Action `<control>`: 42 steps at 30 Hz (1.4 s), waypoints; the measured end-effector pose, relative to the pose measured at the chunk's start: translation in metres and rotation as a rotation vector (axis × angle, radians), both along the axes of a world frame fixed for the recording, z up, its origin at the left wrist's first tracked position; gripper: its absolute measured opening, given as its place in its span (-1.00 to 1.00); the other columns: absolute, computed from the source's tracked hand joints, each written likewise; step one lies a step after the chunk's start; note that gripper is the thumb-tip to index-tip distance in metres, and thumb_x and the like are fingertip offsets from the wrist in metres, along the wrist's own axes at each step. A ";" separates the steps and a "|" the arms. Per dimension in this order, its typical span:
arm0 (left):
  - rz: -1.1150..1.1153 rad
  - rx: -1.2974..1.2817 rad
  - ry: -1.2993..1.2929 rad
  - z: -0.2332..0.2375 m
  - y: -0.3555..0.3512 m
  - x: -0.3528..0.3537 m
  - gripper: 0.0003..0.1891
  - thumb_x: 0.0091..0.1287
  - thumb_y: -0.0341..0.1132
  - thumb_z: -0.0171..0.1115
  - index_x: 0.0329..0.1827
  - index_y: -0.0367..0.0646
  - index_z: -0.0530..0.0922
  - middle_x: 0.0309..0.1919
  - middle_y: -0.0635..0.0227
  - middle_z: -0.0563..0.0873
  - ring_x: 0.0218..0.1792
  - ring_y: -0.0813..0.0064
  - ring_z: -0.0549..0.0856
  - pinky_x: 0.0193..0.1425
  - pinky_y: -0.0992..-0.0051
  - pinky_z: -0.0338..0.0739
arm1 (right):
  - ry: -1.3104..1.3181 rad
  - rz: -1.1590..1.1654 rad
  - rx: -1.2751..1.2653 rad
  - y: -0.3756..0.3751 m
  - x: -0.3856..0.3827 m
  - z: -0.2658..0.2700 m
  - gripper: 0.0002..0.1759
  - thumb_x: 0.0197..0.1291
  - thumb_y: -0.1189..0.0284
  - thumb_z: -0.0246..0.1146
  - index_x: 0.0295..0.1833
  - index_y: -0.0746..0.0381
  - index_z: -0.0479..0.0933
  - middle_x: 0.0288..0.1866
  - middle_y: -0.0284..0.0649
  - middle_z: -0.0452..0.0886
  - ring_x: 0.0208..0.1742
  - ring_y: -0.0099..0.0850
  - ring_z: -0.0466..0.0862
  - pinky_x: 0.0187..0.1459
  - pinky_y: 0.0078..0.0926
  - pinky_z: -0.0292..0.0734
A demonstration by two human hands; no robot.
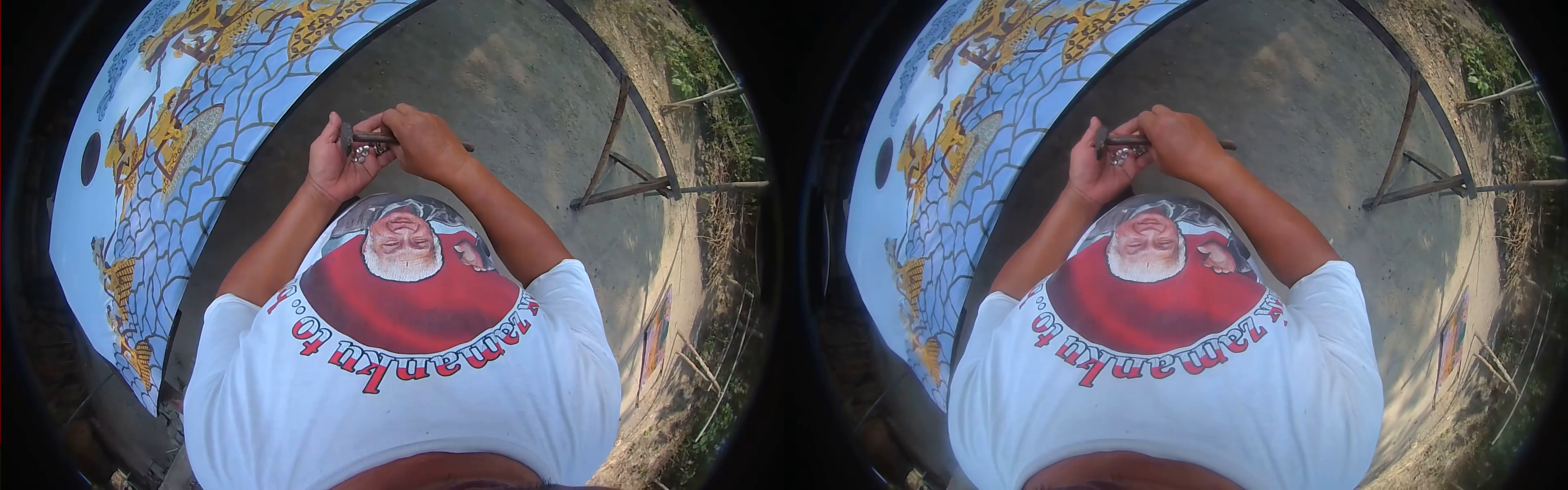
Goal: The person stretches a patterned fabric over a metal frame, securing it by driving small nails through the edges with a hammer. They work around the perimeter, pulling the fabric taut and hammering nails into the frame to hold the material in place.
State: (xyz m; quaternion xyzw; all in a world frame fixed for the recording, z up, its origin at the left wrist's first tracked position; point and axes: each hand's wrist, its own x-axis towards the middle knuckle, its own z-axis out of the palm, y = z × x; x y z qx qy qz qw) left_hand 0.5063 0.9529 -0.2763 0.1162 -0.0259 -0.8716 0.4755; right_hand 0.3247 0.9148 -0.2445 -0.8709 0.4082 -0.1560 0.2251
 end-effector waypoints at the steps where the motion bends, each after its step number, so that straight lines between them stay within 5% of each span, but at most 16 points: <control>1: -0.005 0.003 0.002 0.004 -0.006 -0.005 -0.17 0.58 0.26 -0.35 0.42 -0.45 0.36 0.23 -0.03 0.60 0.31 0.09 0.54 0.48 0.09 0.35 | -0.073 -0.010 -0.012 -0.007 -0.006 -0.003 -0.79 0.06 0.55 0.33 -0.14 0.21 0.58 -0.16 -0.08 0.66 -0.13 0.01 0.71 -0.13 -0.05 0.62; 5: -0.035 0.007 0.090 -0.004 -0.043 -0.016 -0.10 0.56 0.33 -0.40 0.42 -0.48 0.33 0.21 -0.04 0.59 0.30 0.06 0.54 0.50 0.05 0.32 | -0.268 -0.030 0.046 -0.040 -0.025 0.003 -0.65 0.07 0.64 0.34 0.02 0.25 0.60 -0.17 -0.07 0.69 -0.12 -0.06 0.74 -0.10 -0.21 0.64; 16: -0.160 -0.044 0.090 -0.009 -0.201 -0.054 0.01 0.51 0.41 -0.47 0.50 -0.50 0.23 0.37 -0.11 0.49 0.44 0.07 0.45 0.60 0.15 0.22 | -0.329 -0.092 -0.025 -0.157 -0.052 0.027 -0.74 0.03 0.57 0.37 -0.10 0.23 0.66 -0.19 -0.06 0.68 -0.17 -0.08 0.71 -0.15 -0.24 0.62; 24: -0.191 -0.068 0.038 -0.008 -0.287 -0.061 0.07 0.39 0.47 -0.17 0.56 -0.45 0.15 0.53 -0.10 0.29 0.58 0.08 0.24 0.70 0.18 0.00 | -0.322 -0.098 -0.146 -0.236 -0.046 0.015 -0.78 -0.03 0.58 0.38 -0.20 0.27 0.59 -0.22 -0.05 0.64 -0.15 -0.01 0.67 -0.16 -0.19 0.59; 28: -0.168 -0.060 0.058 -0.007 -0.305 -0.065 0.05 0.41 0.47 -0.20 0.55 -0.44 0.17 0.54 -0.10 0.28 0.58 0.08 0.23 0.70 0.17 -0.01 | -0.208 -0.097 -0.127 -0.262 -0.050 0.008 -0.71 0.03 0.52 0.35 -0.06 0.19 0.61 -0.11 -0.08 0.68 -0.07 -0.02 0.68 -0.10 -0.14 0.61; 30: -0.144 -0.001 0.024 -0.004 -0.312 -0.070 0.06 0.41 0.51 -0.30 0.51 -0.42 0.27 0.37 -0.03 0.51 0.44 0.12 0.46 0.61 0.17 0.20 | -0.185 -0.079 -0.120 -0.275 -0.053 0.004 -0.66 0.08 0.48 0.34 0.03 0.13 0.62 -0.05 -0.10 0.69 -0.03 -0.03 0.69 -0.06 -0.09 0.61; 34: -0.086 0.020 0.006 -0.005 -0.323 -0.077 0.06 0.41 0.51 -0.32 0.52 -0.42 0.25 0.38 -0.04 0.50 0.45 0.12 0.45 0.63 0.17 0.17 | -0.192 -0.016 -0.075 -0.296 -0.061 -0.004 -0.68 0.08 0.48 0.34 0.00 0.14 0.59 -0.10 -0.09 0.67 -0.05 -0.01 0.69 -0.08 -0.07 0.60; 40: -0.003 0.003 0.097 -0.040 -0.338 -0.098 -0.25 0.59 0.23 -0.32 0.27 -0.36 0.48 0.17 0.00 0.64 0.26 0.13 0.62 0.44 0.20 0.47 | -0.292 0.080 0.067 -0.331 -0.081 0.006 -0.80 0.08 0.51 0.32 -0.15 0.25 0.52 -0.31 0.00 0.66 -0.17 0.03 0.69 -0.17 -0.12 0.58; 42: 0.142 0.224 -0.231 -0.040 -0.346 -0.117 -0.45 0.57 0.15 -0.05 0.08 -0.27 0.51 0.02 0.13 0.68 0.08 0.22 0.70 0.23 0.22 0.62 | -0.348 0.082 0.122 -0.348 -0.097 0.008 -0.82 0.08 0.52 0.31 -0.19 0.28 0.50 -0.36 0.01 0.65 -0.23 0.05 0.68 -0.21 -0.16 0.57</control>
